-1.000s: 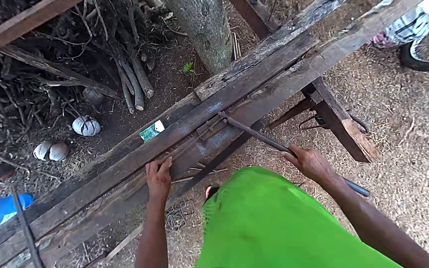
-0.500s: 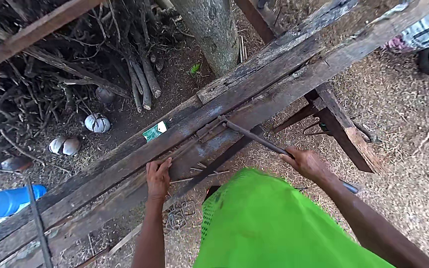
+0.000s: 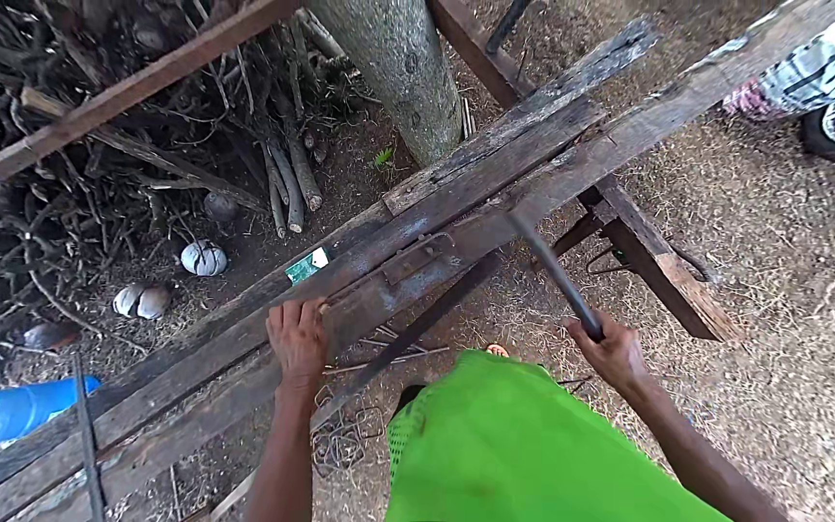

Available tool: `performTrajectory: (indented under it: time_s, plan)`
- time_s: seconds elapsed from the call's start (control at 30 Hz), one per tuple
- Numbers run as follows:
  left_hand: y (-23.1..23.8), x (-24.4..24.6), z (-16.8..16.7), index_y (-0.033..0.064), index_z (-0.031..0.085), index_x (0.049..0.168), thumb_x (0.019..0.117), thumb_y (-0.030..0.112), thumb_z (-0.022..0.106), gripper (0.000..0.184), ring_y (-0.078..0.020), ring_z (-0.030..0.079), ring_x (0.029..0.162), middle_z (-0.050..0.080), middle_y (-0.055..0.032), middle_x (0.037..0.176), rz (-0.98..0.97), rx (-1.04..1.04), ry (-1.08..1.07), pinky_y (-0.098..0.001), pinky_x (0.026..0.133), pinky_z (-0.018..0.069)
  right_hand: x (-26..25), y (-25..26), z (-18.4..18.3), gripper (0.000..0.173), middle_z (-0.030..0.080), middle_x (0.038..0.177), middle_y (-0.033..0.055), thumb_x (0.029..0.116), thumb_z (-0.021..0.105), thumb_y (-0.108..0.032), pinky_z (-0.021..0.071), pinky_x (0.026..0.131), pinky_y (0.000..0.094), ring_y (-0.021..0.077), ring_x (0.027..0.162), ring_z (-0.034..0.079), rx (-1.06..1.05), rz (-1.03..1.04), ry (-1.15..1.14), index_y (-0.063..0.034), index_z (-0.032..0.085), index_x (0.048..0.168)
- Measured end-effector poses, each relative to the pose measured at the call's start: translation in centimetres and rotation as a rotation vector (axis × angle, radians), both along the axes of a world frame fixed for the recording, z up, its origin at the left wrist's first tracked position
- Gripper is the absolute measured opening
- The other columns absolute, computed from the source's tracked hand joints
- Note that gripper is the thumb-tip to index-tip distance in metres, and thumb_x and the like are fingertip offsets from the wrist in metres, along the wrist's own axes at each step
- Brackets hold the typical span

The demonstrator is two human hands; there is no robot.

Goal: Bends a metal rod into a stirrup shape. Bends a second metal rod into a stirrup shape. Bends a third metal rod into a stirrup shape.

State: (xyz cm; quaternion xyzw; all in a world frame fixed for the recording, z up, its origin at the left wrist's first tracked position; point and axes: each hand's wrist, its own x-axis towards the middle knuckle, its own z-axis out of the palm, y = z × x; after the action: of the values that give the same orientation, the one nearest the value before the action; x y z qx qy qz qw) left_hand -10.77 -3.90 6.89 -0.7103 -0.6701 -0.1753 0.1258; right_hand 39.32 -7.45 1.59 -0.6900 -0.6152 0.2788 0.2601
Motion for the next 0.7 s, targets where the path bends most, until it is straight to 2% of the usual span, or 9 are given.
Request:
performTrajectory:
  time_s: [0.07,0.13,0.23,0.33,0.4,0.47,0.5,0.6,0.7]
  plan:
    - [0.8,2.0,2.5,0.0019,0.071,0.11,0.1069,0.021,0.045,0.033,-0.0478,0.061,0.104,0.066,-0.0246,0.105,0.007,0.021,-0.02,-0.0602,0.092,0.0469,-0.4,0.7,1.6,0.046,0.048,0.059,-0.0019,0.1009,0.059,-0.047,0.0411,0.049,0.0307,0.0079,0.048,0.045,-0.003,-0.133,0.18,-0.0025,0.064,0.091]
    - [2.1,4.4,5.3,-0.0024,0.068,0.116,0.1098,0.027,0.04,0.041,-0.0474,0.059,0.11,0.064,-0.0264,0.11,0.031,0.025,-0.172,-0.0606,0.097,0.0463,-0.8,2.4,3.3,0.041,0.049,0.059,-0.0038,0.1023,0.058,-0.044,0.0457,0.047,0.0297,0.0069,0.045,0.047,0.022,-0.204,0.34,-0.0043,0.063,0.095]
    - [5.0,8.6,8.9,-0.0049,0.059,0.127,0.1111,0.028,0.039,0.041,-0.0288,0.061,0.11,0.062,-0.0214,0.121,0.019,0.022,-0.613,-0.0459,0.097,0.0508,-1.8,5.3,6.0,0.031,0.059,0.067,-0.0007,0.1029,0.059,-0.033,0.0539,0.052,0.0311,0.0091,0.051,0.057,0.114,-0.15,0.463,-0.0025,0.064,0.108]
    - [8.2,15.3,10.1,-0.0058,0.055,0.129,0.1087,0.021,0.042,0.036,-0.0163,0.065,0.098,0.064,-0.0145,0.116,-0.143,0.062,-0.959,-0.0365,0.085,0.057,-3.3,8.3,8.2,0.029,0.073,0.095,0.0058,0.1047,0.057,-0.029,0.0612,0.07,0.0368,0.0146,0.076,0.071,0.169,-0.038,0.53,-0.006,0.065,0.121]
    - [8.5,20.5,9.8,-0.0028,0.053,0.128,0.1101,0.019,0.043,0.03,-0.0159,0.067,0.087,0.066,-0.0111,0.106,-0.271,-0.003,-1.084,-0.0359,0.078,0.0597,-4.1,9.7,9.3,0.034,0.073,0.108,0.0052,0.1058,0.057,-0.034,0.0547,0.066,0.0352,0.0141,0.078,0.066,0.18,0.025,0.508,-0.0122,0.064,0.131]
    - [7.9,24.9,8.6,0.0034,0.05,0.129,0.1117,0.023,0.041,0.027,-0.0153,0.07,0.086,0.068,-0.0084,0.106,-0.351,-0.138,-1.245,-0.0349,0.079,0.0616,-4.4,10.6,10.2,0.037,0.073,0.118,0.0039,0.1067,0.056,-0.035,0.0593,0.071,0.036,0.0151,0.089,0.071,0.138,0.114,0.482,-0.0148,0.06,0.137]
    - [7.8,26.7,7.6,0.003,0.051,0.128,0.1113,0.021,0.042,0.026,-0.0161,0.071,0.086,0.069,-0.0093,0.107,-0.362,-0.18,-1.354,-0.0358,0.08,0.0616,-4.3,10.8,10.5,0.035,0.074,0.116,0.0044,0.1071,0.055,-0.033,0.0612,0.074,0.0364,0.0161,0.09,0.073,0.11,0.163,0.492,-0.0135,0.059,0.136]
    - [7.6,29.2,4.4,0.0018,0.053,0.123,0.1104,0.017,0.045,0.022,-0.018,0.072,0.087,0.07,-0.0113,0.108,-0.31,-0.253,-1.627,-0.0381,0.084,0.0617,-4.0,11.4,9.6,0.025,0.073,0.086,0.0051,0.105,0.06,-0.029,0.0567,0.055,0.035,0.0168,0.062,0.066,0.09,0.216,0.437,-0.0098,0.066,0.12]
    - [6.2,27.9,2.7,0.001,0.054,0.129,0.1104,0.016,0.046,0.025,-0.0202,0.073,0.09,0.071,-0.0133,0.111,-0.249,-0.45,-1.592,-0.0391,0.085,0.0625,-2.6,12.2,7.6,0.028,0.064,0.073,0.0078,0.1015,0.064,-0.037,0.0506,0.057,0.0508,0.0237,0.06,0.061,0.09,0.261,0.167,-0.0107,0.069,0.109]
